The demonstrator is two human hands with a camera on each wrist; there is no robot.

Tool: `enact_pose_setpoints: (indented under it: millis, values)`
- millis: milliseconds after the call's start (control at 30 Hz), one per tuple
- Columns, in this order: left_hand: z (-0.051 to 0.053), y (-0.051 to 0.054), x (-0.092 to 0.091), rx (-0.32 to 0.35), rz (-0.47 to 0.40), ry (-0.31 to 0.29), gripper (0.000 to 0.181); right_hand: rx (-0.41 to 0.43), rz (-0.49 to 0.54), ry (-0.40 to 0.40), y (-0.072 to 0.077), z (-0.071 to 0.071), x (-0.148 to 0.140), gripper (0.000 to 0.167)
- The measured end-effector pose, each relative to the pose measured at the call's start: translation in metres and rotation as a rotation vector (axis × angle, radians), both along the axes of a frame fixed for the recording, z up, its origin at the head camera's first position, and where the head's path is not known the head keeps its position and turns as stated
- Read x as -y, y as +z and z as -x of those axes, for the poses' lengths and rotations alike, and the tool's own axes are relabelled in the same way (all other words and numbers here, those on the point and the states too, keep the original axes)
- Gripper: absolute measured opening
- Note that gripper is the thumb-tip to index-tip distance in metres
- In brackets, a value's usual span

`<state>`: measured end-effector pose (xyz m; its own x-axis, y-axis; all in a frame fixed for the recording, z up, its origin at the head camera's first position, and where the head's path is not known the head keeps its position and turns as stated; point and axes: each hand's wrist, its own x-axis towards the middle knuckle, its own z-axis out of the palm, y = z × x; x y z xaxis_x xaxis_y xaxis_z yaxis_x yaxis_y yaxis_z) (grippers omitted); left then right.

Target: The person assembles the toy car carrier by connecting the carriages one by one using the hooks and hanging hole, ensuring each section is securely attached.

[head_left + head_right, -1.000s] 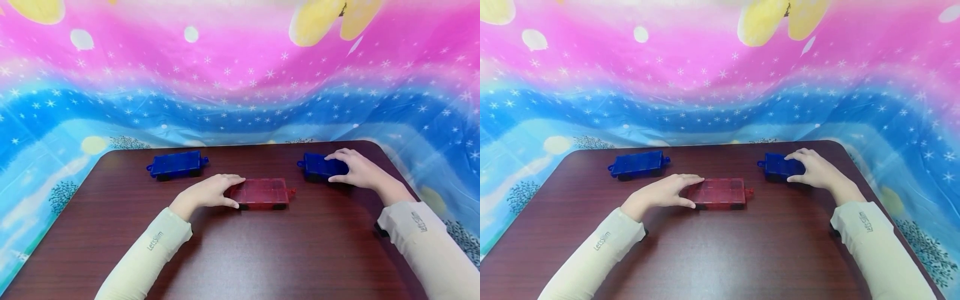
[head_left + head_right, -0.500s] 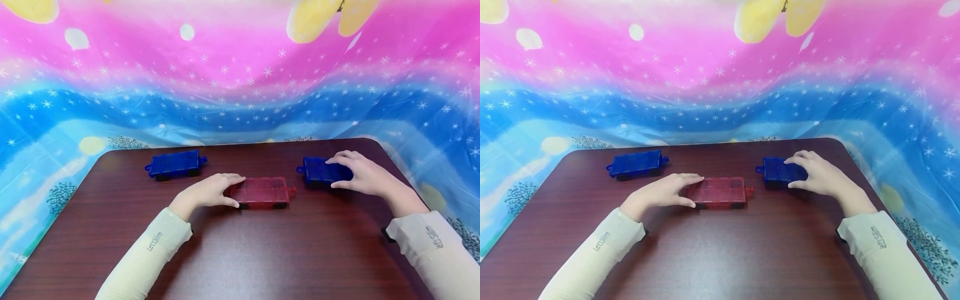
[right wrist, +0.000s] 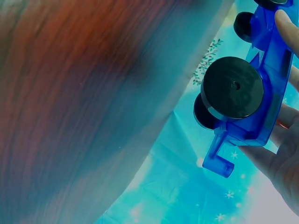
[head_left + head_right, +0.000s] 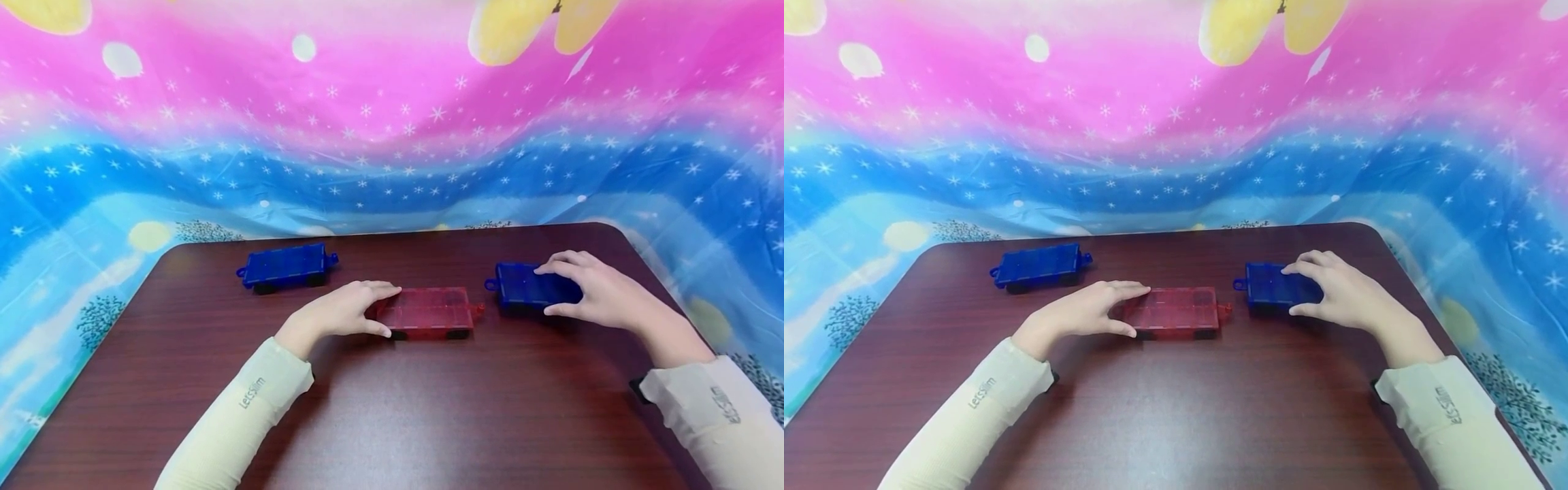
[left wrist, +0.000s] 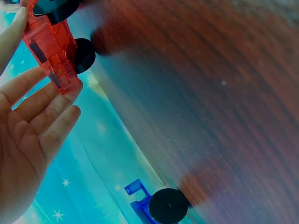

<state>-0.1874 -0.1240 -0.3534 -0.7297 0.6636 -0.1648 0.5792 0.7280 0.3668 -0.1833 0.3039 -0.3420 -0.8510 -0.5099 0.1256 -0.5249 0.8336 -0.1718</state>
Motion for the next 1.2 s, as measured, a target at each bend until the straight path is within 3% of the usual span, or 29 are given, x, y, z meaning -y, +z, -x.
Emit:
enact_pose_setpoints:
  millis: [400,633,1200]
  values:
    - [-0.001,0.0,0.001,0.011,0.009,0.023,0.08,-0.034,0.027,0.03,0.003,-0.017,0.005,0.057]
    - [0.0,-0.002,0.001,0.007,0.003,0.027,0.079,-0.011,0.021,0.024,-0.001,-0.022,0.007,0.056]
    - [0.0,-0.001,0.0,0.011,0.006,0.02,0.079,0.023,0.012,0.022,-0.008,-0.022,0.014,0.055]
